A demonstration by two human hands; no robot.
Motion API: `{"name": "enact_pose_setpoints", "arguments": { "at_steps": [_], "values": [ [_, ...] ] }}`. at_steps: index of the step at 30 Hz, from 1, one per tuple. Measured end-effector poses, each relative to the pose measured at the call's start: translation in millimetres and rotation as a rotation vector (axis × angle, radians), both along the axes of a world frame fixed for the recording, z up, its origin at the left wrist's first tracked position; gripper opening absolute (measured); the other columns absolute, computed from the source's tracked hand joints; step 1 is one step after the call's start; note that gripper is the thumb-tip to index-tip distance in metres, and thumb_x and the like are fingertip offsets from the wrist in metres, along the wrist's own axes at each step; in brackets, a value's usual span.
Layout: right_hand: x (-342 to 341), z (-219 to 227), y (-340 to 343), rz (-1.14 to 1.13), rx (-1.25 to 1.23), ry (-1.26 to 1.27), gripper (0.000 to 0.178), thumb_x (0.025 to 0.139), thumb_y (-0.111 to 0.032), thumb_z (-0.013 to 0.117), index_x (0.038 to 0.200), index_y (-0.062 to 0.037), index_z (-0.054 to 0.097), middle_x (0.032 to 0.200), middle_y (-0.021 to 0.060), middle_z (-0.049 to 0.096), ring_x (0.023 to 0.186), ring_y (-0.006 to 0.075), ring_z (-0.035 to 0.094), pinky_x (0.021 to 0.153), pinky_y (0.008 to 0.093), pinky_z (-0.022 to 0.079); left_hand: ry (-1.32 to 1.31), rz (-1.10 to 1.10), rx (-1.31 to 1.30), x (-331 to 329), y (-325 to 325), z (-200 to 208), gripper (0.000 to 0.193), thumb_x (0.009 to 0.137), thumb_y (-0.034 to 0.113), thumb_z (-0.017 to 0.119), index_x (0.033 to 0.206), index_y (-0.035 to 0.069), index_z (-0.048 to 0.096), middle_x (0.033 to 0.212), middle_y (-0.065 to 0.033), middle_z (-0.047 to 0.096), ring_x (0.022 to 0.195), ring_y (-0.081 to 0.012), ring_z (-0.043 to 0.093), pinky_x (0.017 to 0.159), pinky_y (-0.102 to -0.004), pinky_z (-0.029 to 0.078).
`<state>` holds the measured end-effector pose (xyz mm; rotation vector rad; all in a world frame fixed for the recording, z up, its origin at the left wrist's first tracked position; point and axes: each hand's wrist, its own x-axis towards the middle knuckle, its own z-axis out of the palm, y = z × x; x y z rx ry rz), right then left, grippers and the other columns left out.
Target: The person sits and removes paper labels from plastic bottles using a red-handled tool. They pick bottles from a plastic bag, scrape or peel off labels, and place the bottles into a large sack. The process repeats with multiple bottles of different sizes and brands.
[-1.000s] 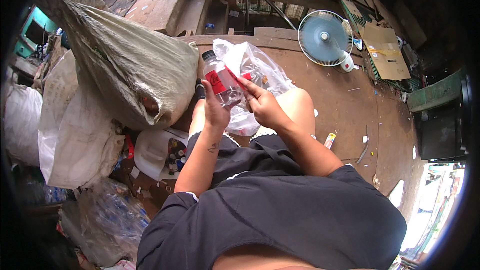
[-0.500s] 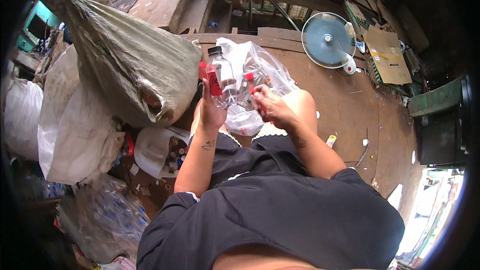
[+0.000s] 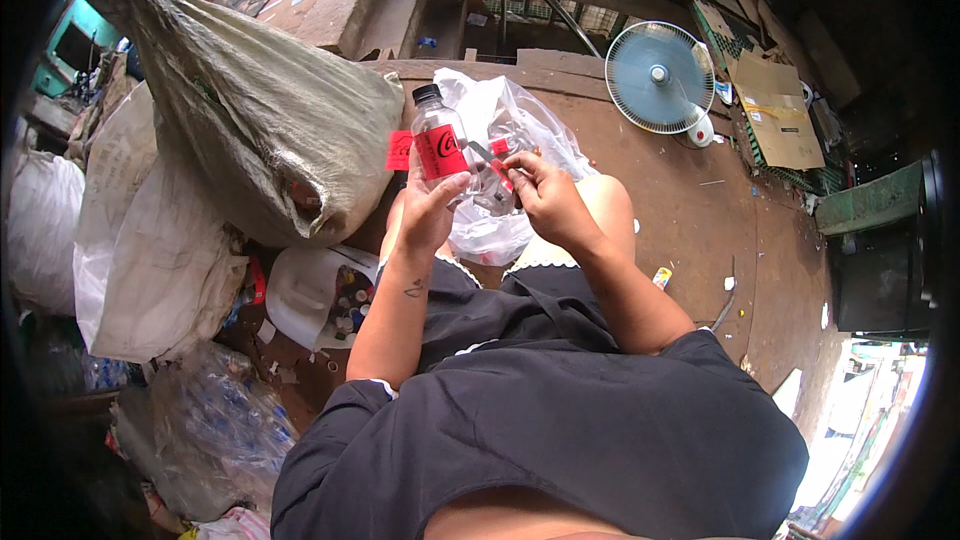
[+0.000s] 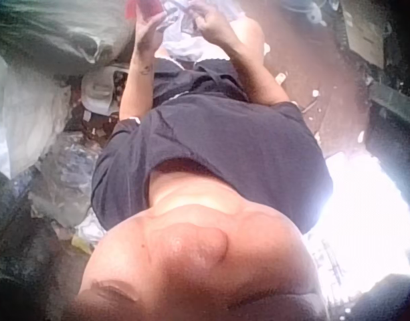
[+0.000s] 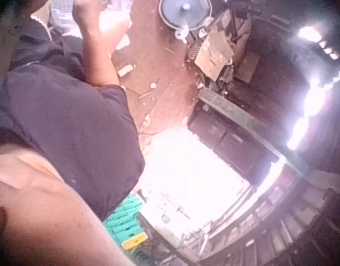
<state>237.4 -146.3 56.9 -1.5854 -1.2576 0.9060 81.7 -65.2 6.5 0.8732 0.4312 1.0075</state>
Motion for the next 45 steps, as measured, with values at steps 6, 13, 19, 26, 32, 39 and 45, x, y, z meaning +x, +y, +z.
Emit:
{"name": "enact_pose_setpoints", "arguments": {
  "at_steps": [6, 13, 19, 26, 32, 39, 45],
  "values": [
    [-4, 6, -2, 0.025, -0.001, -0.022, 0.016, 0.087, -0.012, 0.050, 0.096, -0.0016, 0.058, 0.075, 0.0179, 0.061, 0.067, 0.0276, 0.061, 0.061, 0.0337, 0.044, 0.065, -0.092, 0.055, 1, -2, 6, 0.110, 0.058, -0.010, 0.073, 0.142, 0.012, 0.006, 0.124, -0.0101, 0.042, 0.112, -0.0209, 0.047, 0.092, -0.0347, 0.043],
    [-2, 8, -1, -0.014, 0.060, -0.167, 0.016, 0.088, -0.009, 0.050, 0.097, 0.0016, 0.058, 0.074, 0.0131, 0.061, 0.065, 0.0141, 0.055, 0.061, 0.0281, 0.044, -0.025, -0.114, 0.025, 2, 0, 0, 0.106, 0.057, -0.009, 0.072, 0.141, 0.012, 0.010, 0.121, -0.0094, 0.043, 0.107, -0.0213, 0.050, 0.087, -0.0339, 0.046],
    [0, -1, -1, 0.020, 0.087, -0.143, 0.016, 0.088, -0.009, 0.049, 0.096, 0.0018, 0.059, 0.075, 0.0136, 0.062, 0.066, 0.0144, 0.056, 0.062, 0.0283, 0.044, -0.050, -0.153, -0.024, -1, -2, 6, 0.080, 0.063, -0.004, 0.067, 0.131, 0.013, 0.028, 0.111, -0.0077, 0.047, 0.098, -0.0226, 0.055, 0.076, -0.0342, 0.053],
    [-2, 12, -1, 0.064, 0.053, -0.166, 0.018, 0.085, -0.013, 0.050, 0.097, -0.0036, 0.059, 0.079, 0.0199, 0.061, 0.076, 0.0366, 0.059, 0.064, 0.0380, 0.046, 0.048, -0.079, 0.146, 5, 5, -5, 0.101, 0.059, -0.001, 0.077, 0.138, 0.010, 0.015, 0.117, -0.0098, 0.046, 0.105, -0.0203, 0.051, 0.084, -0.0324, 0.048],
    [-15, 23, 0, 0.059, 0.151, -0.515, 0.018, 0.085, -0.014, 0.052, 0.100, -0.0057, 0.057, 0.086, 0.0181, 0.062, 0.075, 0.0325, 0.061, 0.065, 0.0364, 0.048, 0.110, 0.063, 0.203, 17, -1, -18, 0.095, 0.070, 0.010, 0.075, 0.140, 0.007, 0.011, 0.124, -0.0135, 0.043, 0.108, -0.0213, 0.050, 0.089, -0.0308, 0.044],
    [-17, -43, 12, -0.029, 0.049, 0.212, 0.050, 0.071, -0.031, 0.075, 0.101, 0.0012, 0.051, 0.091, 0.0127, 0.062, 0.086, 0.0155, 0.059, 0.075, 0.0289, 0.046, 0.097, 0.195, 0.093, 24, -7, -27, 0.045, 0.092, 0.030, 0.049, 0.128, 0.004, 0.040, 0.113, -0.0089, 0.053, 0.099, -0.0156, 0.054, 0.084, -0.0285, 0.044],
    [-30, -50, 24, -0.154, 0.208, 0.176, 0.053, 0.070, -0.028, 0.077, 0.105, 0.0025, 0.051, 0.089, 0.0108, 0.060, 0.080, 0.0164, 0.057, 0.073, 0.0293, 0.045, 0.471, 0.720, 0.465, 24, -9, -17, 0.040, 0.086, 0.026, 0.061, 0.114, -0.001, 0.049, 0.106, -0.0174, 0.057, 0.093, -0.0216, 0.060, 0.073, -0.0316, 0.051]
  ]
}}
